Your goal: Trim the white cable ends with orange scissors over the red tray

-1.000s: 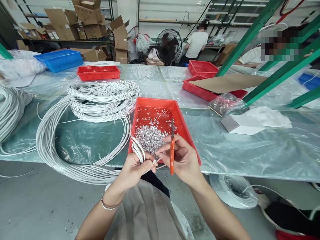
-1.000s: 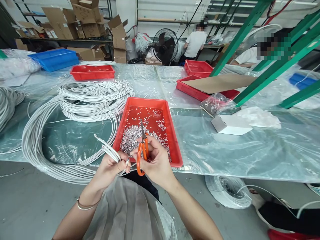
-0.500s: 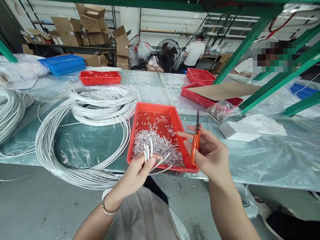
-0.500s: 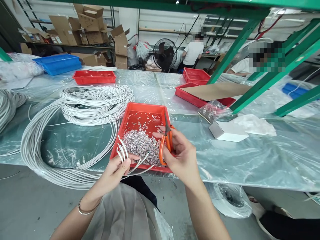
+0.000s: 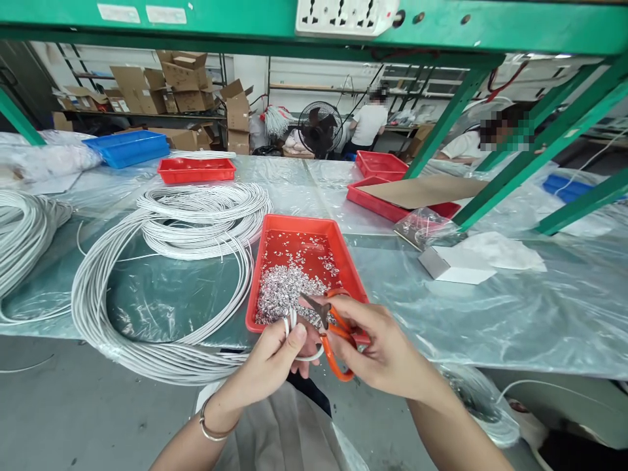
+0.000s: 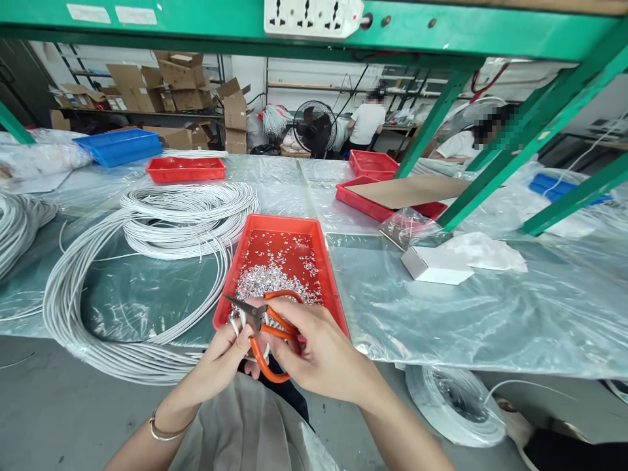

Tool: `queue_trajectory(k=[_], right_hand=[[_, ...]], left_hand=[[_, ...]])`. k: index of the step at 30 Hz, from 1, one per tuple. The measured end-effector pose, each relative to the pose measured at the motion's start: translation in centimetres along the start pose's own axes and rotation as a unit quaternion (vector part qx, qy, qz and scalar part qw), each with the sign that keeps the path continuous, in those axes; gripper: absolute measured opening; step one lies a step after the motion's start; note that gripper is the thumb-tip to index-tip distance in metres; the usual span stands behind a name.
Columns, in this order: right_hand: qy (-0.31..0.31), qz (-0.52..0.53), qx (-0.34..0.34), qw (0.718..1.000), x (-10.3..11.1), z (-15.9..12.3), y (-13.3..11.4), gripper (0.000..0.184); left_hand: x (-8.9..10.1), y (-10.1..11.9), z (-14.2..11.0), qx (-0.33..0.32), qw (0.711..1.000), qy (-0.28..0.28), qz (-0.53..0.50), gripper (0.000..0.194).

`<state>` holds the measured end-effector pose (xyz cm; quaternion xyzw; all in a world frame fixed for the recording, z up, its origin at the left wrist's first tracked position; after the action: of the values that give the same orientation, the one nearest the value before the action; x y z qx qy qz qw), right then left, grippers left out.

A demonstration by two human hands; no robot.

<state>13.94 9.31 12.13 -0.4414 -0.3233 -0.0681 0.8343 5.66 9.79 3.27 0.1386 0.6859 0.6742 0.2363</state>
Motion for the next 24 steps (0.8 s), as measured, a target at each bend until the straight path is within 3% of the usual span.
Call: queue_trajectory(k=[4,8,13,19,24], right_hand=[[0.053,-0.036,-0.022,0.998,0.4,-0.6,0.3,0.042],[0.075,0.012,-0.067,0.995,1.3,-1.5,1.2,0.053],[-0.015,0.036,-0.060,0.997,1.4,-3.3,1.5,0.057],[-0.137,-0.087,-0.074,0.984,0.6,-4.1,0.9,0.023],[-0.149,-0.104,-0.078,0.980,0.9,-3.7,0.4,0.023]], left_hand=[[-0.3,1.3,-0.1,-0.043,0.999,0.001,-0.032,0.034],[2.0,2.6,-0.6,-0.081,0.989,0.113,0.047,0.029],[3.7,4.2,-1.9,-0.133,0.961,0.180,0.166,0.023],[2.9,5.2,-2.2,-0.163,0.947,0.153,0.230,0.019],[2.7,5.1,-2.2,-0.169,0.949,0.136,0.228,0.020]])
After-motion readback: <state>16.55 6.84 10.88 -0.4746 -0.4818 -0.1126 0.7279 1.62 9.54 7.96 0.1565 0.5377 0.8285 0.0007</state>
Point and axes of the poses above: each hand's wrist, its own z-axis towards the middle knuckle, its own x-axis out of the back of the hand, y = z × x, the point moved 9 cm from there along z, towards the middle knuckle, and after that the axes turned 1 degree about y, right-handed, at the moved point
